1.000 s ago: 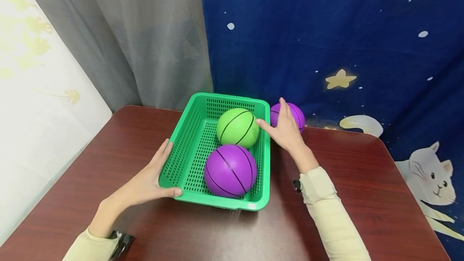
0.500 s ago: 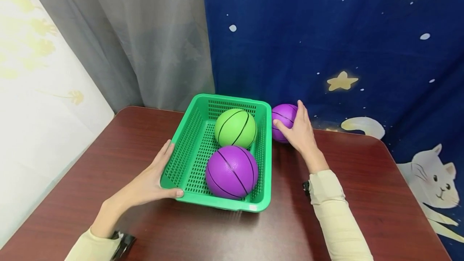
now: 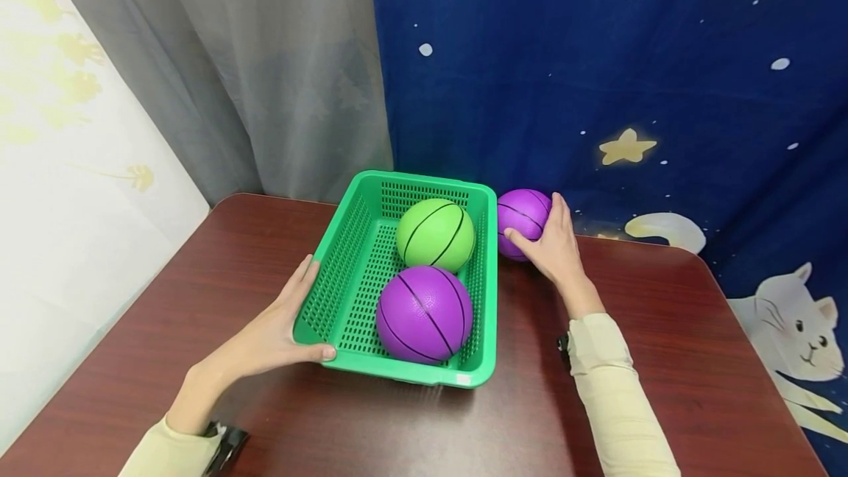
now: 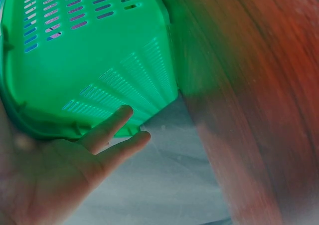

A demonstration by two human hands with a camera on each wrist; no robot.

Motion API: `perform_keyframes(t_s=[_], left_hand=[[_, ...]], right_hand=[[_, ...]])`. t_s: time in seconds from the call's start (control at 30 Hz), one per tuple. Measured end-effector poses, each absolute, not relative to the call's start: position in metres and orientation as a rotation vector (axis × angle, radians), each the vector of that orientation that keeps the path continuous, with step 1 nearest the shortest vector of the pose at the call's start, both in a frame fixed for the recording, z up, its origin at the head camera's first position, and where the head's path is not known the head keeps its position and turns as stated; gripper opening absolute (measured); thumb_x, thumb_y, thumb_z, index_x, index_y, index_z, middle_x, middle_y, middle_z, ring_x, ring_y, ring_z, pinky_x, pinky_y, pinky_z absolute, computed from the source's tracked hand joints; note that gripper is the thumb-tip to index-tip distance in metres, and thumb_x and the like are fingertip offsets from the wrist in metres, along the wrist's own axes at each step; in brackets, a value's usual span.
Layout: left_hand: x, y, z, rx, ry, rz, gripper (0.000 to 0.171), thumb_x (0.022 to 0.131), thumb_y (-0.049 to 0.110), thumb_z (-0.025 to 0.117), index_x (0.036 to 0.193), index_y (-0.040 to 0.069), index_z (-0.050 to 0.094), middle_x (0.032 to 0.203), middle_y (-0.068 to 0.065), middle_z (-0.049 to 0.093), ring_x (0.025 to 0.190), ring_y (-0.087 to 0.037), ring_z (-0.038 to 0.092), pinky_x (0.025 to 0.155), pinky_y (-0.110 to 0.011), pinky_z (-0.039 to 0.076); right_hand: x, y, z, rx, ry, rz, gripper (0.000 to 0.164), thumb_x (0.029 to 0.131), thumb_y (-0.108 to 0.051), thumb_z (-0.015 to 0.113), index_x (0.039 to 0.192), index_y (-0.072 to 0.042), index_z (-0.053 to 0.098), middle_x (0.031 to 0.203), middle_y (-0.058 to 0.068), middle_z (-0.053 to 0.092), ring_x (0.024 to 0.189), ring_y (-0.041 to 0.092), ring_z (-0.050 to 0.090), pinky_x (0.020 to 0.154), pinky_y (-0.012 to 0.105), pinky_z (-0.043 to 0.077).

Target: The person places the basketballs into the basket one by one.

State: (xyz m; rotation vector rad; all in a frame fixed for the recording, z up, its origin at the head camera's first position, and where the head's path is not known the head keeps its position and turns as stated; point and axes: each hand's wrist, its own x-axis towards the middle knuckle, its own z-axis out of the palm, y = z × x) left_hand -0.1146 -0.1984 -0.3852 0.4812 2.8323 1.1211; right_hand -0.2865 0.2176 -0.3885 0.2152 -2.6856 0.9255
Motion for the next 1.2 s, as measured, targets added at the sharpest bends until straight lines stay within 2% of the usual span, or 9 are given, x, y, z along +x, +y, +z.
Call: perform_keyframes(t_s=[0.33, 0.57, 0.8, 0.97, 1.2], left_hand=[[-0.115, -0.198, -0.385, 0.480, 2.838, 1.115, 0.122, 0.066, 0.064, 0.072, 0.150, 0.022, -0.004, 0.153, 0.012, -0.013, 0.133, -0.029, 0.029, 0.091, -0.048, 0.042], [-0.114, -0.199, -0.385, 0.470, 2.841, 1.115, 0.122, 0.065, 0.064, 0.072, 0.150, 0.023, -0.005, 0.153, 0.011, -0.013, 0.133, -0.029, 0.029, 0.089, -0.049, 0.043], [-0.114, -0.199, -0.386, 0.472, 2.836, 1.122, 0.122, 0.066, 0.062, 0.073, 0.150, 0.023, -0.005, 0.153, 0.011, -0.013, 0.134, -0.030, 0.028, 0.089, -0.049, 0.043], [-0.116, -0.198, -0.386, 0.483, 2.833, 1.126, 0.122, 0.066, 0.061, 0.074, 0.150, 0.023, -0.005, 0.153, 0.010, -0.013, 0.134, -0.031, 0.028, 0.089, -0.050, 0.043], [-0.116, -0.198, -0.385, 0.483, 2.825, 1.134, 0.122, 0.066, 0.061, 0.074, 0.150, 0.023, -0.006, 0.153, 0.011, -0.013, 0.135, -0.030, 0.025, 0.091, -0.050, 0.042]], right_hand=[[-0.292, 0.221, -0.399, 0.242, -2.668, 0.911, 0.112, 0.070, -0.044, 0.077, 0.146, 0.003, 0.010, 0.149, 0.023, 0.015, 0.133, 0.041, 0.022, 0.102, 0.056, 0.025], [-0.296, 0.219, -0.407, 0.252, -2.683, 0.901, 0.120, 0.067, -0.046, 0.080, 0.147, 0.002, 0.004, 0.151, 0.020, 0.006, 0.137, 0.037, 0.011, 0.103, 0.056, 0.022], [-0.296, 0.217, -0.411, 0.230, -2.655, 0.917, 0.120, 0.067, -0.047, 0.080, 0.147, 0.001, 0.005, 0.151, 0.021, 0.007, 0.138, 0.035, 0.007, 0.106, 0.054, 0.018], [-0.296, 0.219, -0.414, 0.171, -2.656, 0.934, 0.121, 0.067, -0.050, 0.079, 0.147, 0.002, 0.004, 0.151, 0.022, 0.007, 0.138, 0.035, 0.007, 0.106, 0.053, 0.017], [-0.296, 0.222, -0.419, 0.102, -2.654, 0.957, 0.118, 0.068, -0.049, 0.078, 0.147, 0.000, 0.005, 0.149, 0.023, 0.011, 0.136, 0.038, 0.014, 0.103, 0.056, 0.022]])
